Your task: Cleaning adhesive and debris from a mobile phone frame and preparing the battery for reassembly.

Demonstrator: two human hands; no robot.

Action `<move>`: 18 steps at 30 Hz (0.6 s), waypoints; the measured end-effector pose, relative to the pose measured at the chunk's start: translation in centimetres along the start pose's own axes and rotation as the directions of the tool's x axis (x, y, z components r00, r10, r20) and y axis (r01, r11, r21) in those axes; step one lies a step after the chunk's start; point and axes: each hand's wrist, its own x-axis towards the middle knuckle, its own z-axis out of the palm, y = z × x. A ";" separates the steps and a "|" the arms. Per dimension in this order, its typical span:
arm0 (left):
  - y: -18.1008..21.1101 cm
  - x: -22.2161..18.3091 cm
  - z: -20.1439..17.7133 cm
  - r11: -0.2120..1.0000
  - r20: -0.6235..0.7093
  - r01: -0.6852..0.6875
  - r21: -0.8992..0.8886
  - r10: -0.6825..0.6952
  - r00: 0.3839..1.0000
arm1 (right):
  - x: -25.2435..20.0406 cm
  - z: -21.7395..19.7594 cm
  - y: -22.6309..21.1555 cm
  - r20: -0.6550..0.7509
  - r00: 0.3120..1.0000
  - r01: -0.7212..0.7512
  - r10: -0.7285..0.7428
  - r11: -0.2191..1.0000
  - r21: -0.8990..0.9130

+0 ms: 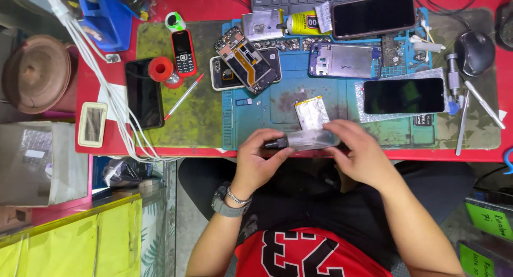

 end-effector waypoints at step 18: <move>-2.2 6.0 5.0 -0.073 0.361 -0.356 0.932 0.291 0.886 | 6.1 4.3 2.8 -0.104 0.995 -0.066 0.005 0.808 -0.585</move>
